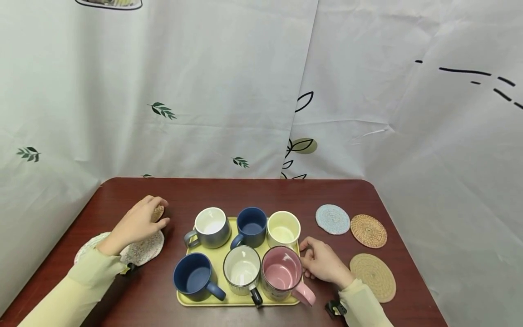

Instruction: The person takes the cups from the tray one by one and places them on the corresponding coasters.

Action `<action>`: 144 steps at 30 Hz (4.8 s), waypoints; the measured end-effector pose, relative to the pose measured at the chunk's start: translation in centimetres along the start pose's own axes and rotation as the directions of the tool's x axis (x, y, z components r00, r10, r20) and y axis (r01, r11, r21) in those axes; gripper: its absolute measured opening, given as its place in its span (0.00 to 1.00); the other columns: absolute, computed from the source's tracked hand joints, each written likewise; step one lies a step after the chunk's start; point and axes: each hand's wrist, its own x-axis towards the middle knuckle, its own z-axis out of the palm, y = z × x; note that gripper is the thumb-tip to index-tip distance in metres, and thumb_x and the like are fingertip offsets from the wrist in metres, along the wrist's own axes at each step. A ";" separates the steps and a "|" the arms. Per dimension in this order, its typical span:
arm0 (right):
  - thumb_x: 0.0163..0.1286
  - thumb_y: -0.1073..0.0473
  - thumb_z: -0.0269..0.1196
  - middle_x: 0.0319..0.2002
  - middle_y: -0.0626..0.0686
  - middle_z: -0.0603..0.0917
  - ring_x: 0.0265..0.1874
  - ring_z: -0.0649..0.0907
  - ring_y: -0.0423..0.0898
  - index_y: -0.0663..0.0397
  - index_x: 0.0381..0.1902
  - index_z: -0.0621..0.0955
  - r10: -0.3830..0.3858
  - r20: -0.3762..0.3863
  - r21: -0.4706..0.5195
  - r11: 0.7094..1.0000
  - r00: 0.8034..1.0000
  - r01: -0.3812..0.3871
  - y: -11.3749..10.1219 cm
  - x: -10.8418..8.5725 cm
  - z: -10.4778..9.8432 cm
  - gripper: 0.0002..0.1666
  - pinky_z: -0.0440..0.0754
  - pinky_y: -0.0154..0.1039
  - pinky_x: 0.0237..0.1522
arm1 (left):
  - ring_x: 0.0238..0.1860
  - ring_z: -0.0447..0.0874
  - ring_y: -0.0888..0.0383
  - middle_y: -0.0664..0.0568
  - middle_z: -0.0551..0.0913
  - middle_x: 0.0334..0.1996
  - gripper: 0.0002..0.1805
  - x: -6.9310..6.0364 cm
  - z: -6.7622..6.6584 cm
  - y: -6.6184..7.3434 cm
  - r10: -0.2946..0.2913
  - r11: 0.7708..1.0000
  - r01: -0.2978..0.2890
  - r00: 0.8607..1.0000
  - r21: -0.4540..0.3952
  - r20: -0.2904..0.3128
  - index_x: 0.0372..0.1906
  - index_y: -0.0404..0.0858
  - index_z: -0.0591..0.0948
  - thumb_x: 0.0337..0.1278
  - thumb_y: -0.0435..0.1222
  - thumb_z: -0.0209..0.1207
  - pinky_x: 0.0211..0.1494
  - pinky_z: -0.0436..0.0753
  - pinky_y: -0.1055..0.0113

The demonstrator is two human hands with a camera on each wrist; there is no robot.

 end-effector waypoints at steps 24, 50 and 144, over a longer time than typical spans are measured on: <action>0.65 0.76 0.54 0.18 0.44 0.71 0.10 0.76 0.34 0.64 0.46 0.75 -0.003 0.038 0.045 0.999 0.999 0.001 0.1 0.0 -0.1 0.12 0.77 0.35 0.15 | 0.55 0.73 0.20 0.19 0.67 0.60 0.40 0.5 0.1 -3.3 -0.272 0.961 0.262 0.951 0.088 0.144 0.67 0.28 0.70 0.57 0.47 0.68 0.51 0.77 0.34; 0.65 0.76 0.54 0.19 0.44 0.72 0.10 0.76 0.35 0.64 0.48 0.76 -0.002 0.046 0.060 0.998 0.999 -0.001 0.0 0.0 0.0 0.14 0.77 0.35 0.15 | 0.59 0.77 0.30 0.31 0.75 0.62 0.33 6.5 3.1 1.2 -0.017 0.998 0.006 0.983 0.062 0.184 0.64 0.34 0.79 0.55 0.43 0.73 0.62 0.77 0.38; 0.63 0.76 0.53 0.17 0.43 0.71 0.10 0.74 0.33 0.62 0.46 0.76 0.022 0.034 0.025 0.999 0.999 -0.023 0.1 -0.2 0.0 0.15 0.76 0.34 0.15 | 0.65 0.75 0.33 0.35 0.75 0.67 0.36 -4.0 0.6 1.4 0.085 0.981 -0.095 0.994 0.172 0.065 0.65 0.36 0.79 0.56 0.52 0.71 0.59 0.79 0.35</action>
